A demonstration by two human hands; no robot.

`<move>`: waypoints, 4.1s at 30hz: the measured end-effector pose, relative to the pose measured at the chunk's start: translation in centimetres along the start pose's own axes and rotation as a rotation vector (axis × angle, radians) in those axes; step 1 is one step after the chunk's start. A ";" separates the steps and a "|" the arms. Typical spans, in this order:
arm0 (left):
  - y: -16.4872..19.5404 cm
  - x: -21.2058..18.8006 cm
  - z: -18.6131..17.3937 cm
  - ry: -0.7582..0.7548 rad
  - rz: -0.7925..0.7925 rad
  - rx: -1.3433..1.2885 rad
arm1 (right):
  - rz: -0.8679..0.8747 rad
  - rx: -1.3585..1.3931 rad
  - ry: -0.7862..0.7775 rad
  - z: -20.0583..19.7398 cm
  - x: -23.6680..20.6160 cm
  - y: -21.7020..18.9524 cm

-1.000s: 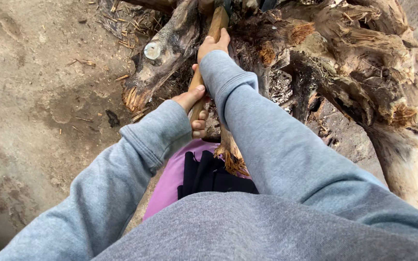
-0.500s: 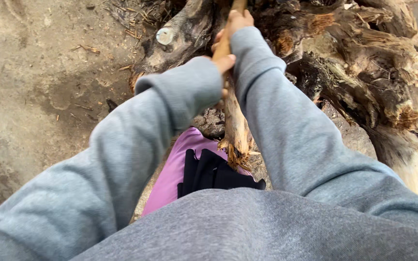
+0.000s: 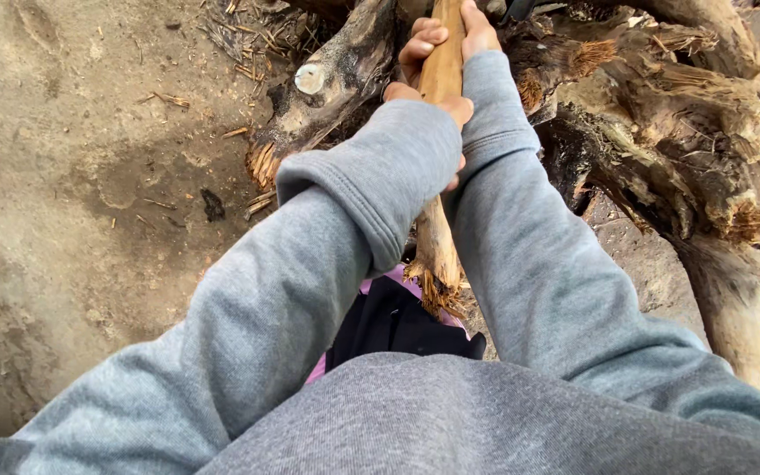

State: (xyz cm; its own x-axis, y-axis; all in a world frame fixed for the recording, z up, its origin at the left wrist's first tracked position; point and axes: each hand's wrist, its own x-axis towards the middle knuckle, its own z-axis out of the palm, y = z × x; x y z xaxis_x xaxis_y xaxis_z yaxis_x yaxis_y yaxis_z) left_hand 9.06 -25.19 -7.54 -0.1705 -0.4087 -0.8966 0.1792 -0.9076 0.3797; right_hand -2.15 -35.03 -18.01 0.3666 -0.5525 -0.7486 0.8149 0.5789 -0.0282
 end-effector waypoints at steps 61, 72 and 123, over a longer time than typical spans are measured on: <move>-4.2 -4.5 -2.2 0.056 -0.119 -0.085 | -0.226 -0.952 0.616 0.4 -1.2 5.9; -4.2 -2.3 -1.8 -0.007 -0.135 -0.200 | -0.233 -1.052 0.494 -0.2 2.3 3.1; -4.1 -9.1 -3.7 -0.033 -0.067 -0.038 | -0.198 -0.634 0.433 0.8 -4.7 6.1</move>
State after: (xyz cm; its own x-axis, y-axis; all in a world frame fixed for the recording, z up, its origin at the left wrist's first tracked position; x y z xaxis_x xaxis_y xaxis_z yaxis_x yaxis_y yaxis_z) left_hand 13.45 -17.38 -1.78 -0.2147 -0.3508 -0.9115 0.2030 -0.9289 0.3097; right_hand 1.45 -29.36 -14.13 -0.0718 -0.4736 -0.8778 0.3876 0.7977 -0.4620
